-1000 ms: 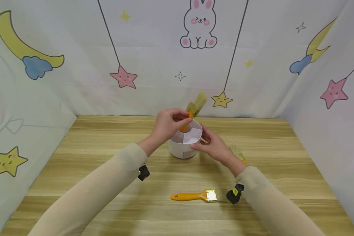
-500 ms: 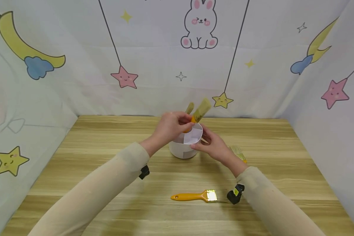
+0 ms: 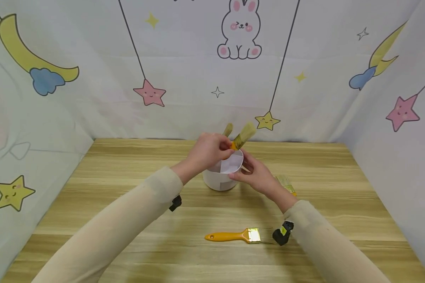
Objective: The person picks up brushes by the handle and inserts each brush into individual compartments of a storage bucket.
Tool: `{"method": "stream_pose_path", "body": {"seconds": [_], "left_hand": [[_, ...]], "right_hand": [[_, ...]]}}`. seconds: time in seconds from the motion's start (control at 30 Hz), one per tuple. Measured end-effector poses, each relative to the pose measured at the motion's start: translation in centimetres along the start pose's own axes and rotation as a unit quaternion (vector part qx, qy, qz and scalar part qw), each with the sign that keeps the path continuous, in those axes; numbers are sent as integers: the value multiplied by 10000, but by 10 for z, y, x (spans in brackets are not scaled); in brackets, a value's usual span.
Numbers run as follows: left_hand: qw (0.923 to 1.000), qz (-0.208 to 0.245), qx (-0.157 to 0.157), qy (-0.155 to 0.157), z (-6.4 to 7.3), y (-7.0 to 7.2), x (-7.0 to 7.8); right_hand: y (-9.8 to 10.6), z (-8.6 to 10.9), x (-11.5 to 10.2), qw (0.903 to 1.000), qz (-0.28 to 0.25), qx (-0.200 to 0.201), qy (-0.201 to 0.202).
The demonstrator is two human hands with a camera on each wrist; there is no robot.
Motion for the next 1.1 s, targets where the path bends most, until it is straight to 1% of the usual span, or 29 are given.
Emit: {"method": "stream_pose_path", "body": {"seconds": [0.07,0.2,0.3,0.43,0.53,0.7,0.87,0.97,1.1], "left_hand": [[9999,-100,-55,72,-1,1,1],[9998,-135,-116,127,-3,2,2],[9997,-40,-186,145,-5,4,3],[9989,203,-349,248,-7,8,3],[9980,277,-462,333,-9,10,2],[9965,203,-653,482,-11,14,3],[9962,43,-662,557,-10,18,4],[9957,167,-666,614,-9,19,3],[9940,515,-694,671,-8,20,-1]], "right_hand": [[0,0,0,10000,-17,-9,-1],[0,-1,1,10000,-42,13,8],[1,-1,1,10000,-30,5,58],[1,-2,1,9999,-73,3,77],[1,-2,2,9999,-97,20,32],[1,-2,1,10000,-60,5,37],[0,-1,1,9999,-84,-1,75],[0,-1,1,9999,-57,2,94],[0,-1,1,10000,-7,4,94]]}}
Point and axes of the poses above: each hand's wrist, its own z-axis away from the middle knuckle, its own y-axis out of the back of the hand, x = y × z, the point moved 5 cm from there along -z, towards the middle knuckle, and after that the axes turned 2 degrees about z, right-handed, at the moved point
